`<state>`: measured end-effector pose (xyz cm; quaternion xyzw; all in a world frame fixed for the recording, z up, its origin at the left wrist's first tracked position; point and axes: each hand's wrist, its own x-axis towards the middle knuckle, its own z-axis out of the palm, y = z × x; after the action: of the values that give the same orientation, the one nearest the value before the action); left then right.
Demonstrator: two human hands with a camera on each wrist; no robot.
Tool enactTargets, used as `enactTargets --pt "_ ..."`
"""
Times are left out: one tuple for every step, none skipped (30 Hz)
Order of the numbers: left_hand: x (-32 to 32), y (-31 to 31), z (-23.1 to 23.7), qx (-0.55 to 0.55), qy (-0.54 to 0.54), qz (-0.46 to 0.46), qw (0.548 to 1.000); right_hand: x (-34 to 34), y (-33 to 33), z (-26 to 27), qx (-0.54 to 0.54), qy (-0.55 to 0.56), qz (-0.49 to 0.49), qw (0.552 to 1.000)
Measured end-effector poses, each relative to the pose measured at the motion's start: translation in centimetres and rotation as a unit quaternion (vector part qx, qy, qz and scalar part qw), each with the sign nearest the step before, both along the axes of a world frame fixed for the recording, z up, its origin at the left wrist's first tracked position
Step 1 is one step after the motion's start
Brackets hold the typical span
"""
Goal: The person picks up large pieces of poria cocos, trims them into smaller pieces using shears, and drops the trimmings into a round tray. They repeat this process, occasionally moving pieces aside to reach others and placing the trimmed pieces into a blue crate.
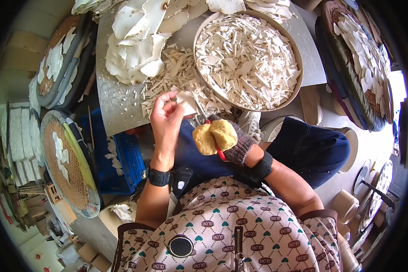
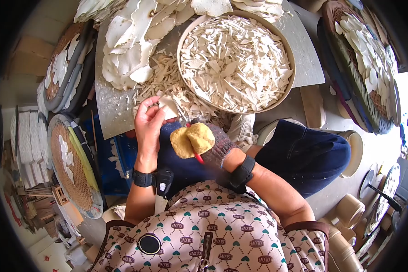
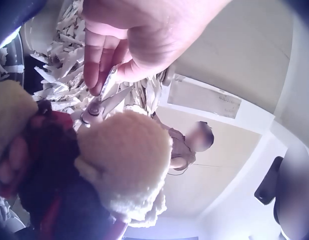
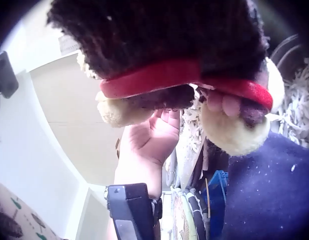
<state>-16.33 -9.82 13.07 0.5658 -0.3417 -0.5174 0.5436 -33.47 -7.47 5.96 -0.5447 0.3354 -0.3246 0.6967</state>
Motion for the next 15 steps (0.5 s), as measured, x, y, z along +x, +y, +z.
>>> enactTargets --pt "0.0 0.1 0.0 -0.006 -0.01 -0.002 1.0 -0.2 -0.1 0.2 -0.022 0.025 0.011 0.999" --pt "0.0 0.1 -0.1 -0.017 -0.018 0.006 1.0 -0.2 -0.3 0.2 -0.027 0.032 0.021 0.999" --pt "0.0 0.1 -0.5 -0.028 -0.025 0.014 0.999 -0.2 -0.4 0.2 -0.032 0.038 0.031 0.998" --pt "0.0 0.2 -0.8 -0.037 -0.032 0.022 0.999 -0.1 -0.3 0.0 -0.017 0.025 0.039 0.999" --pt "-0.1 0.2 -1.1 -0.04 -0.027 0.041 0.998 -0.1 -0.3 0.1 -0.006 0.013 0.039 0.999" --pt "-0.4 0.2 -1.4 -0.045 -0.022 0.06 0.997 -0.1 -0.3 0.5 0.006 0.001 0.039 0.999" --pt "-0.5 0.3 -1.6 -0.048 -0.016 0.079 0.996 -0.2 -0.1 1.2 0.016 -0.009 0.032 0.999" --pt "-0.4 0.3 -1.9 -0.045 -0.022 0.07 0.996 -0.2 -0.1 1.4 0.005 0.002 0.034 0.999" --pt "-0.1 0.4 -2.0 -0.041 -0.027 0.061 0.997 -0.3 -0.1 1.7 -0.005 0.012 0.036 0.999" --pt "0.1 0.5 -2.1 -0.037 -0.033 0.053 0.997 -0.3 -0.1 2.0 -0.016 0.023 0.038 0.999" --pt "0.2 0.4 -2.0 -0.035 -0.02 0.045 0.998 -0.4 -0.2 2.5 -0.033 0.04 0.031 0.998" --pt "0.4 0.3 -1.8 -0.033 -0.008 0.038 0.999 -0.4 -0.1 2.6 -0.047 0.044 0.031 0.997" --pt "0.6 0.3 -1.7 -0.029 0.004 0.031 0.999 -0.4 -0.1 2.8 -0.061 0.049 0.031 0.996" --pt "0.8 0.2 -1.6 -0.029 0.005 0.021 0.999 -0.4 -0.1 2.6 -0.071 0.04 0.037 0.996" --pt "1.0 0.1 -1.5 -0.029 0.007 0.012 0.999 -0.3 -0.2 2.4 -0.062 0.014 0.041 0.997"
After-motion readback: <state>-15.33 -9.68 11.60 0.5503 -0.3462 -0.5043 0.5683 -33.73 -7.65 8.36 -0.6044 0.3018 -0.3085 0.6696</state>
